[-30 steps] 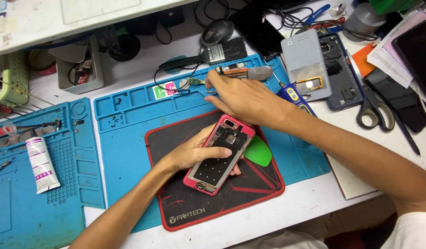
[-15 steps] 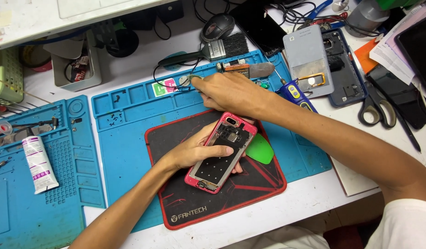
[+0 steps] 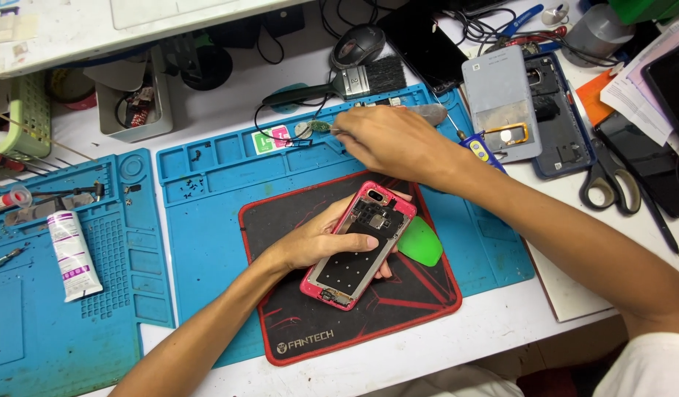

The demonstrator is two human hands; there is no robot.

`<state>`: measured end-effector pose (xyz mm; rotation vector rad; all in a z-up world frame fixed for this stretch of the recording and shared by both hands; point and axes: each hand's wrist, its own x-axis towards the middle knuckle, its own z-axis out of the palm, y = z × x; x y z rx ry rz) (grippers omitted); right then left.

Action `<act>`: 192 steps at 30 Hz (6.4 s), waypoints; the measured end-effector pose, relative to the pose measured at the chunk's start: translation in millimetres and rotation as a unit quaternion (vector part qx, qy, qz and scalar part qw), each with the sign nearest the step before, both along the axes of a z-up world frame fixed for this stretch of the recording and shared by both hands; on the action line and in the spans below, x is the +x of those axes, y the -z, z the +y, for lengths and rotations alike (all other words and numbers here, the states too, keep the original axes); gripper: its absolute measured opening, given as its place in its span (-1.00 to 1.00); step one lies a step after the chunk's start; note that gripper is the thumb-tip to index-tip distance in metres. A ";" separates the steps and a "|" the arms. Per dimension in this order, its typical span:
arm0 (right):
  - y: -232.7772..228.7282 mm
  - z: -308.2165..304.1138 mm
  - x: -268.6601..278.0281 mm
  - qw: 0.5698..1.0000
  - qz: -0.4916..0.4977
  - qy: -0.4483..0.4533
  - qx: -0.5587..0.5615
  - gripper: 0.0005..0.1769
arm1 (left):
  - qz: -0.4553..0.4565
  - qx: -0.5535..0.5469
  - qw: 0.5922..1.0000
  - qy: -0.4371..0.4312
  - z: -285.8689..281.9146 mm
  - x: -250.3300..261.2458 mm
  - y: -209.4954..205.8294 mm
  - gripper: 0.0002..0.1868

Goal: The person uses a screwdriver to remove screws from the back of a pink smartphone placed on a red mousepad. They then use a metal prying tool to carefully lift and separate the phone's back cover from the frame, working around the edges to detach it.

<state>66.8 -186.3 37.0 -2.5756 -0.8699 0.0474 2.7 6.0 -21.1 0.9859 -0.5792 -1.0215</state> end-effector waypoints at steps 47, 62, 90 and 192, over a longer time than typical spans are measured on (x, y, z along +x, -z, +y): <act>-83.8 -43.7 -17.3 0.961 0.204 0.047 -0.184 -0.72 | 0.021 0.065 0.970 -0.234 -9.3 -8.5 2.1 -0.31; -76.0 -48.3 -21.4 0.963 0.181 0.042 -0.195 -0.55 | 0.031 0.094 0.972 -0.212 -9.7 -3.7 -2.1 -0.32; -69.0 -38.8 -27.2 0.949 0.169 0.117 -0.237 -0.45 | 0.055 0.084 0.976 -0.192 -8.3 -2.5 1.2 -0.28; -23.5 35.0 27.8 0.941 0.127 -0.063 -0.306 -0.65 | -0.001 -0.038 0.998 -0.058 0.6 4.5 4.5 -0.43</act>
